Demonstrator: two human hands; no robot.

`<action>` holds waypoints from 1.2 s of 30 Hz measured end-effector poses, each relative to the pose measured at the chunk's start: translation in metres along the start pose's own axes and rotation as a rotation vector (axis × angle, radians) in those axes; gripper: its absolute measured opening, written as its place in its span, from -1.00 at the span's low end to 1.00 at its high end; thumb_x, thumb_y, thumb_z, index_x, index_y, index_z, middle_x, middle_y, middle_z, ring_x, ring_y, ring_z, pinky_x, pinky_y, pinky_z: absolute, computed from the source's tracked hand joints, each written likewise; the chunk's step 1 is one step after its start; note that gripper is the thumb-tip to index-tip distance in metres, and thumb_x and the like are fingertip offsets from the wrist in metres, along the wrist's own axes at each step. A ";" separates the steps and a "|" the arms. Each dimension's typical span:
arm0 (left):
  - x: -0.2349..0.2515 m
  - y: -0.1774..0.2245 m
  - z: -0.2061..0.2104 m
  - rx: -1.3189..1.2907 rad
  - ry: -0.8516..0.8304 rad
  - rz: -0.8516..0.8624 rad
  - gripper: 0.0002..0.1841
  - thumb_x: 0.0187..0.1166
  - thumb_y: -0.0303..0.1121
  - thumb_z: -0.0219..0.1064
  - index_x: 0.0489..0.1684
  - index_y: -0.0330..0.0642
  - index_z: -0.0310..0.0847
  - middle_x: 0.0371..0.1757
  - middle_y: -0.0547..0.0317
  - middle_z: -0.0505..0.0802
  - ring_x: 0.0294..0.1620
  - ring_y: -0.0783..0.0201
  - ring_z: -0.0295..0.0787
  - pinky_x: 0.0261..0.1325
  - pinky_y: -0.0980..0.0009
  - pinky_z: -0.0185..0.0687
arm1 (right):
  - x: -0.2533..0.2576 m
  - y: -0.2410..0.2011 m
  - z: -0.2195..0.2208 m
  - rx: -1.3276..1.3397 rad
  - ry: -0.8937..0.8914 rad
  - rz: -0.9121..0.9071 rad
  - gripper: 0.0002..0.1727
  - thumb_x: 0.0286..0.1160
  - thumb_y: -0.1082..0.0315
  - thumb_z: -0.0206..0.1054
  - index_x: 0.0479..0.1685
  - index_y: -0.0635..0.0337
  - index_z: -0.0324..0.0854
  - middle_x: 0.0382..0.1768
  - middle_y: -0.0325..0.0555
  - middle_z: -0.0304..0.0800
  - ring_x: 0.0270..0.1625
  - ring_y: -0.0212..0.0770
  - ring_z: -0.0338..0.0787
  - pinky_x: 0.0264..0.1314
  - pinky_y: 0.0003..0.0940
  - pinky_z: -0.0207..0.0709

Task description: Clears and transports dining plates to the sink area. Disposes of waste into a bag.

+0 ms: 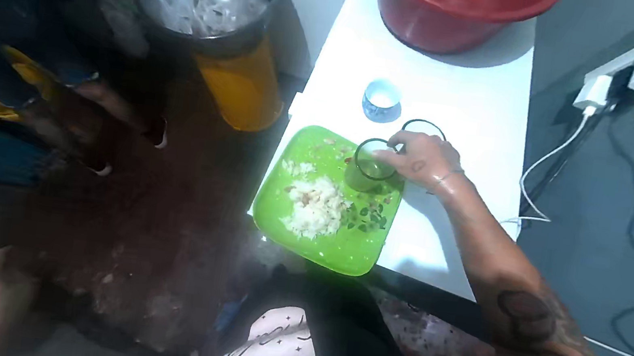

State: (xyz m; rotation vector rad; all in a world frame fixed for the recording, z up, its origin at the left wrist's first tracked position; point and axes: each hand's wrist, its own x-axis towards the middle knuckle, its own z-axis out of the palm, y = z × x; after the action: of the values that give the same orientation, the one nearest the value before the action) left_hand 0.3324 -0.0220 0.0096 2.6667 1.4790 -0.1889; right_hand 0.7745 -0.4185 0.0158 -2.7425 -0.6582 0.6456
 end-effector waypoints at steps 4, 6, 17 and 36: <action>0.037 0.147 0.019 -0.185 -0.073 0.413 -0.57 0.80 -0.39 0.10 0.55 -0.44 0.45 0.43 -0.57 0.60 0.49 -0.50 0.51 0.50 -0.40 0.34 | -0.001 -0.022 0.011 -0.088 0.072 0.110 -0.64 0.64 0.18 0.33 0.32 0.07 0.67 0.08 0.32 0.83 0.18 0.44 0.78 0.04 0.46 0.52; 0.056 0.217 0.025 -0.240 -0.089 0.567 -0.56 0.77 -0.41 0.15 0.58 -0.38 0.44 0.50 -0.47 0.58 0.53 -0.41 0.51 0.55 -0.30 0.37 | 0.002 -0.030 0.013 -0.112 0.086 0.149 -0.65 0.63 0.29 0.28 0.34 0.01 0.68 0.11 0.28 0.84 0.19 0.39 0.80 0.04 0.41 0.55; 0.098 0.532 0.072 -0.335 -0.240 0.992 -0.36 0.53 -0.33 0.48 0.67 0.01 0.43 0.68 -0.58 0.29 0.51 -0.52 0.46 0.39 -0.30 0.54 | -0.018 -0.031 0.018 -0.087 0.066 0.133 -0.67 0.75 0.26 0.18 0.33 0.07 0.71 0.14 0.24 0.84 0.26 0.34 0.78 0.20 0.37 0.53; 0.057 0.382 0.024 -0.310 -0.073 1.160 -0.72 0.56 -0.24 0.46 -0.03 -0.31 0.82 0.24 -0.37 0.75 0.29 -0.29 0.68 0.32 -0.18 0.51 | -0.037 -0.003 0.037 -0.252 -0.014 -0.391 -0.77 0.52 0.47 0.35 0.06 0.21 0.84 -0.15 0.43 0.87 -0.08 0.60 0.81 -0.15 0.62 0.48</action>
State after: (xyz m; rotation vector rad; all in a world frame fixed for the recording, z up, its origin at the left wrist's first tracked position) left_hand 0.6848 -0.1790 -0.0172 2.7054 -0.1925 0.0361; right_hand 0.7262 -0.4291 -0.0020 -2.7057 -1.3152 0.5194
